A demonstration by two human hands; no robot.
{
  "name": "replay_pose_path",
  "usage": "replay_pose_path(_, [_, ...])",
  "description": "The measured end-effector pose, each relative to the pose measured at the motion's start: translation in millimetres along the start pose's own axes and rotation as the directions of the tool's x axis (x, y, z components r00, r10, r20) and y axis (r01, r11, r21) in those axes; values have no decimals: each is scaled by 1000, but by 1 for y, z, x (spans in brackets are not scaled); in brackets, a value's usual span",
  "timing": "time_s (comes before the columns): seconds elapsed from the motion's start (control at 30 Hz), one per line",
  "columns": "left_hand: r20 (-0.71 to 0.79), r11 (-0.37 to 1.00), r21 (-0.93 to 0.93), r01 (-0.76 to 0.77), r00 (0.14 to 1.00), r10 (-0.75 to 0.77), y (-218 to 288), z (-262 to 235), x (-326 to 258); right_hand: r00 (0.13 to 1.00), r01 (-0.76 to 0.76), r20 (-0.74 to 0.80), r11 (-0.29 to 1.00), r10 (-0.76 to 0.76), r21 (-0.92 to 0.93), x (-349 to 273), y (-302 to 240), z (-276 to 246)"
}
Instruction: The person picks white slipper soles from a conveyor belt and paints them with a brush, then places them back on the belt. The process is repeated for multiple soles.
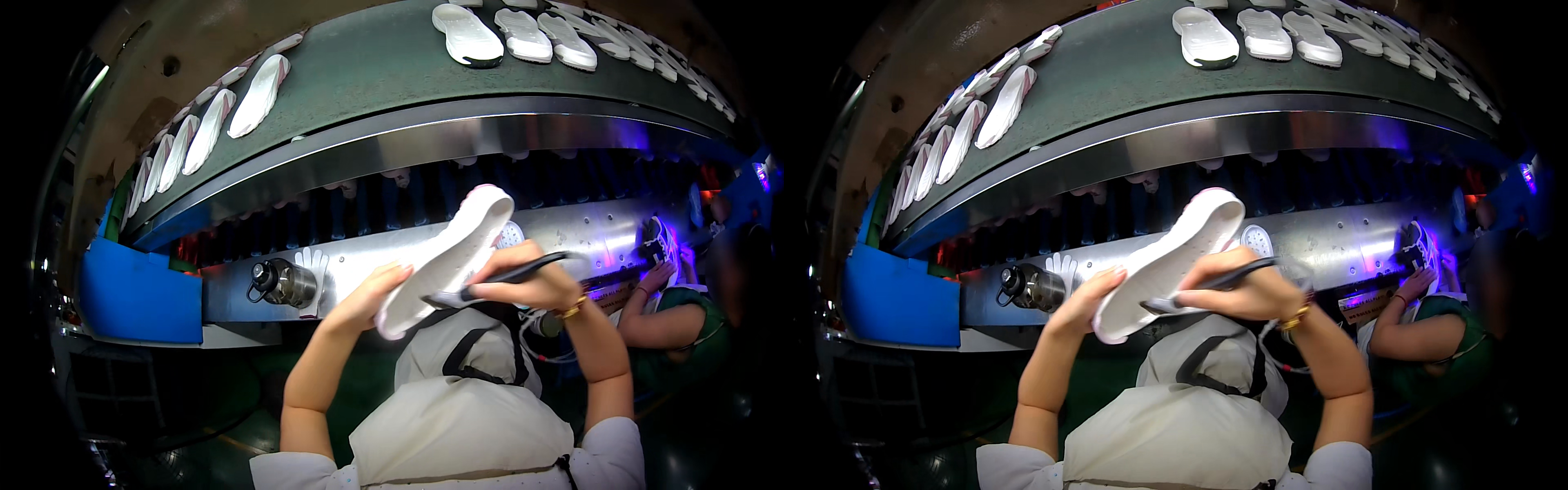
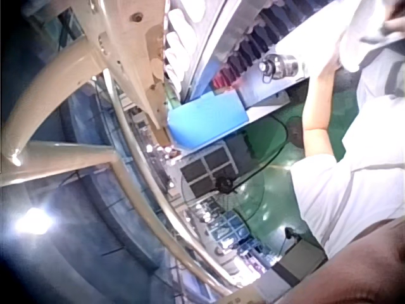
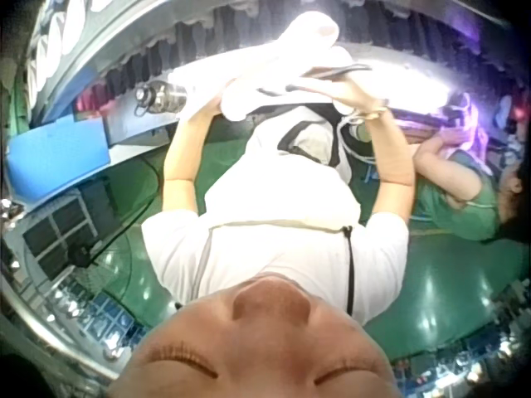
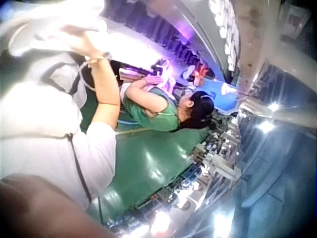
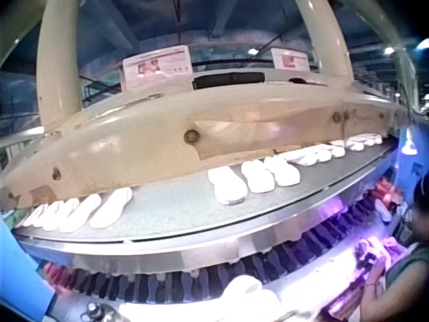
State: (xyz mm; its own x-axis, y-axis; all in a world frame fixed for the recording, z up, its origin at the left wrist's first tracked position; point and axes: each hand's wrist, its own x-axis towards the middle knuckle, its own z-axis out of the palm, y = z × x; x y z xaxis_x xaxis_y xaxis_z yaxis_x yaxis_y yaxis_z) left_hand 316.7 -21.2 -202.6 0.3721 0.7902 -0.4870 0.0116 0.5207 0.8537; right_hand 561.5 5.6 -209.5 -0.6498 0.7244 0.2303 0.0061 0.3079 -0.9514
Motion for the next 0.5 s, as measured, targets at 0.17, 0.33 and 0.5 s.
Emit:
replay_pose_path(0.17, [-32, 996, 78, -50, 998, 52, -10, 19, 16, 963, -130, -222, 985, 153, 116, 30, 6, 38])
replay_pose_path(0.33, [-101, 996, 38, -80, 991, 83, -31, 11, 26, 903, -241, -272, 917, 331, 318, 41, 23, 44])
replay_pose_path(0.5, [-158, 997, -54, -54, 986, 45, -45, 7, 33, 876, -287, -274, 886, 397, 365, 47, 39, 41])
